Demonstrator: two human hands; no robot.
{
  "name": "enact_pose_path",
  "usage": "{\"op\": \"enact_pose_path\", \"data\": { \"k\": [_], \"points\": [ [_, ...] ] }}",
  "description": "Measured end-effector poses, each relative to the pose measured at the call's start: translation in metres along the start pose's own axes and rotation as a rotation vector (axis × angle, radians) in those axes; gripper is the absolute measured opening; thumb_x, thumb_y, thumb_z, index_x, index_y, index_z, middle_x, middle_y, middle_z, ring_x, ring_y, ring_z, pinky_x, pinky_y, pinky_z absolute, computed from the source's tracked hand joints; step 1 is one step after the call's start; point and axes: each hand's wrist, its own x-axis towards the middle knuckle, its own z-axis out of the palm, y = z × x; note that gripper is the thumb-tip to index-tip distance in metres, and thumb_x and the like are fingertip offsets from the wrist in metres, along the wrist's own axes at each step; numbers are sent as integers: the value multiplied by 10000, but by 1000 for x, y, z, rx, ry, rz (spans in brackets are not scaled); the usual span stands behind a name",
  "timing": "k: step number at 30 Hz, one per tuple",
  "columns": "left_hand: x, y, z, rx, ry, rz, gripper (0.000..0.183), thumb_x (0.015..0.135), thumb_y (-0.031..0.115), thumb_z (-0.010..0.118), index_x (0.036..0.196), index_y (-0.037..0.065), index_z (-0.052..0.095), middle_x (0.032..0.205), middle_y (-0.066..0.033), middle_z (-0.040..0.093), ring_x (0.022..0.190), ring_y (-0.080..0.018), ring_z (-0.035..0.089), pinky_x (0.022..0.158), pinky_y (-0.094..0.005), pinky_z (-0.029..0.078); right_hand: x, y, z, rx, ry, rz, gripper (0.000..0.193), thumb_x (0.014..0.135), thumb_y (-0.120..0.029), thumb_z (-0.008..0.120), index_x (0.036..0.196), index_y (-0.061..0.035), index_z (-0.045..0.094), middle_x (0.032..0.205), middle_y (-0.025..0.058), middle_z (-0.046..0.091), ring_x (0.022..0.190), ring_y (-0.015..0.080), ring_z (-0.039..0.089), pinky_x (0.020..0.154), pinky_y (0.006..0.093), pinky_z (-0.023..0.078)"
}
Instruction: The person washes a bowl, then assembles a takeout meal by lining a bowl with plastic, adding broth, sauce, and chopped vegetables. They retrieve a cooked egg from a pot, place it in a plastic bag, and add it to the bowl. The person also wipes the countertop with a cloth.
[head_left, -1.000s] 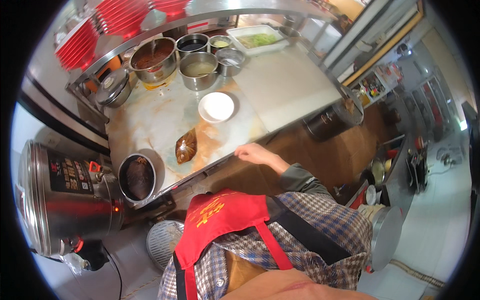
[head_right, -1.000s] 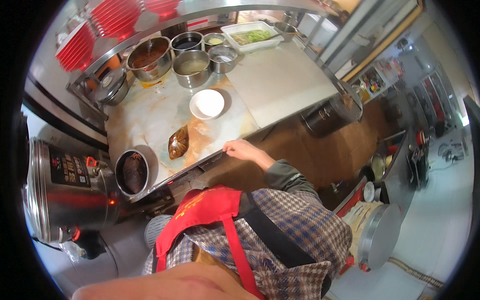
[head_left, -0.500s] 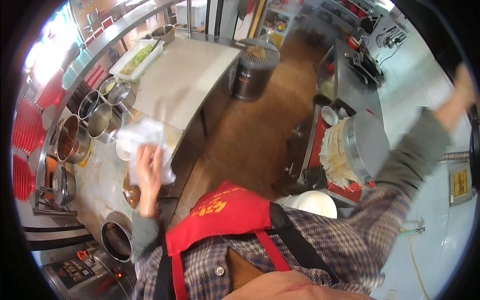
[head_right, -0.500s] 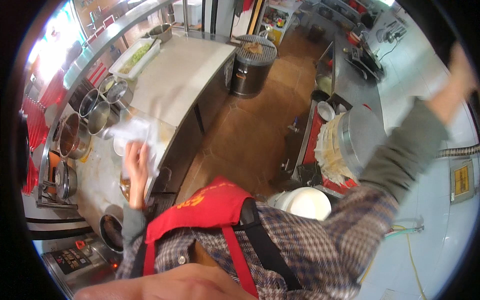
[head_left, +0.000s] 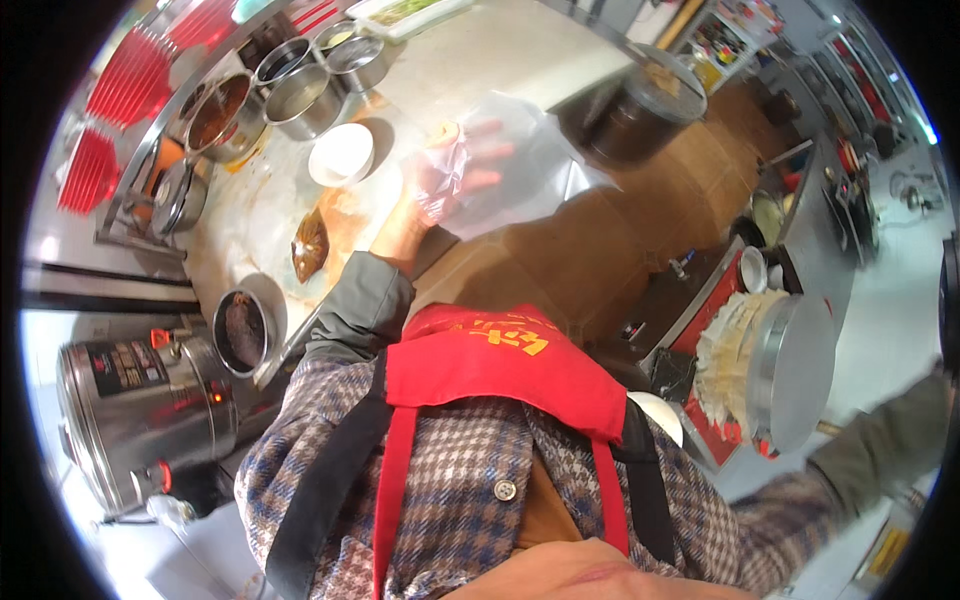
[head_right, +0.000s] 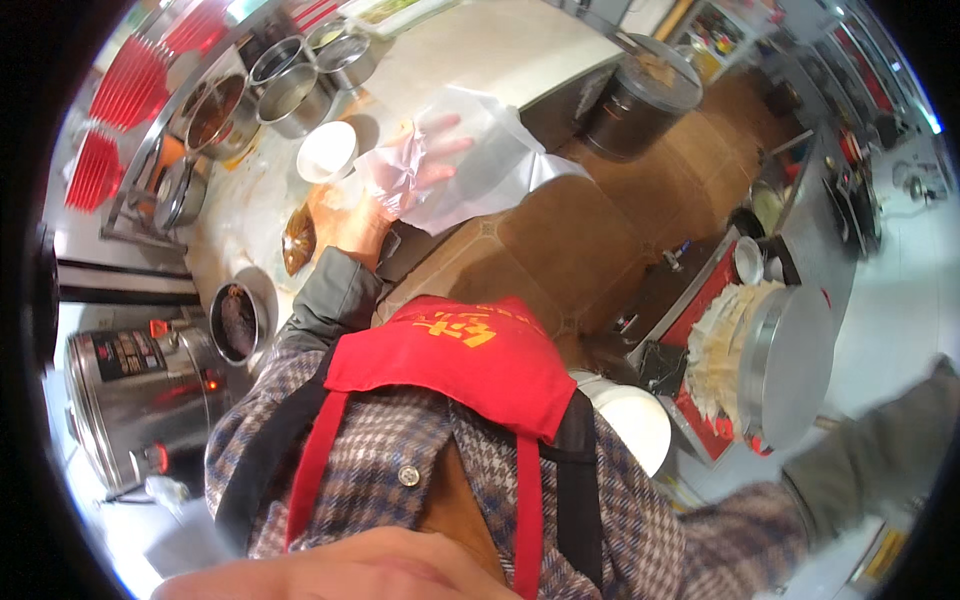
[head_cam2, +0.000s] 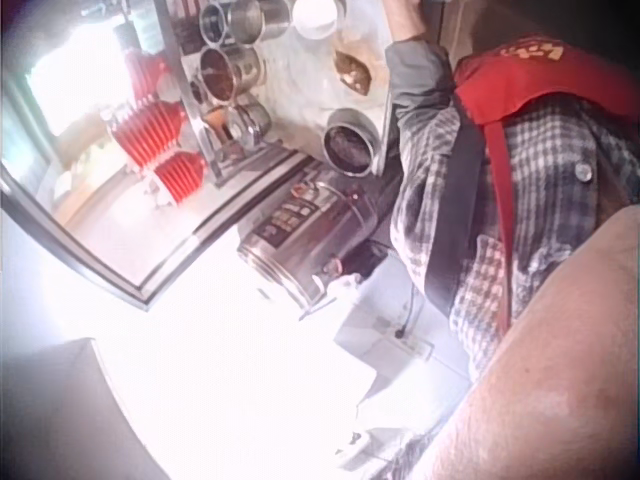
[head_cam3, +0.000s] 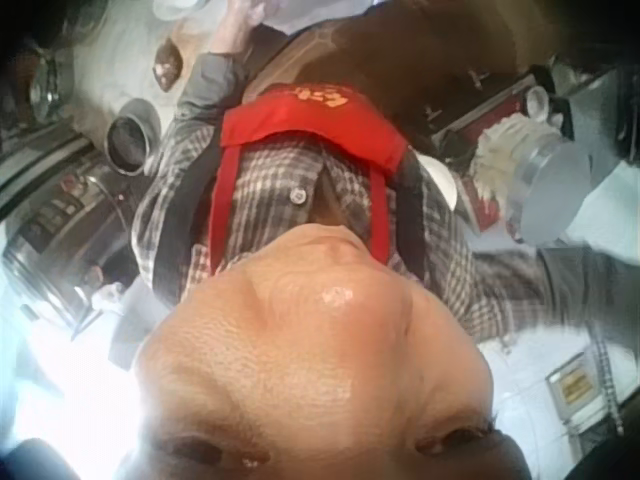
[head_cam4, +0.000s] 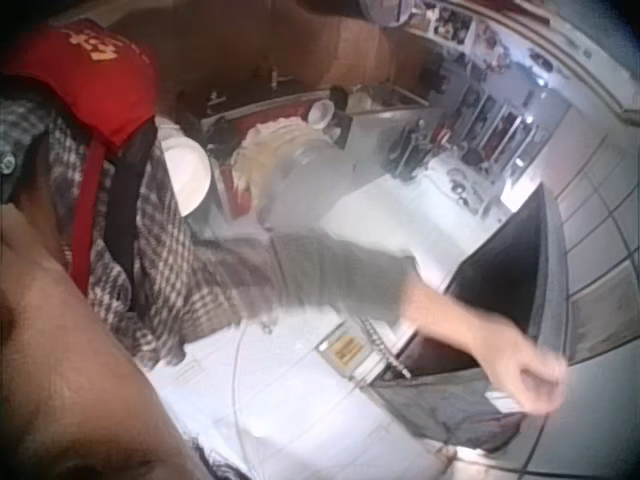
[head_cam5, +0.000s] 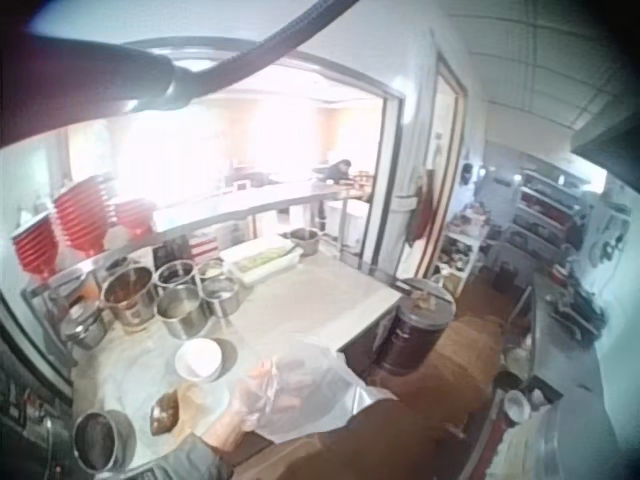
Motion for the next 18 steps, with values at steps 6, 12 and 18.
{"op": "enact_pose_path", "data": {
  "k": [6,12,18],
  "points": [
    [-39,7,-28,62,24,125,530,1001,329,489,1347,-60,388,1401,-316,427,1068,-443,629,568,-344,630,102,-119,281,796,-635,17,529,898,-372,661,1269,-4,574,1284,207,587,1193,327,557,1013,404,442],
    [-62,32,-65,617,303,75,387,1018,312,470,1192,-33,496,1347,-260,523,970,-363,689,501,-309,581,126,-237,466,2181,-590,132,680,911,-357,677,1396,40,415,1289,123,563,1228,203,501,1050,356,401],
    [-52,48,-151,389,391,181,337,1029,300,462,1103,-11,569,1289,-167,592,919,-326,701,635,-306,564,195,-258,532,2251,-922,672,675,1007,-504,415,1299,102,474,1134,256,632,1005,301,641,934,386,490]
  ]
}}
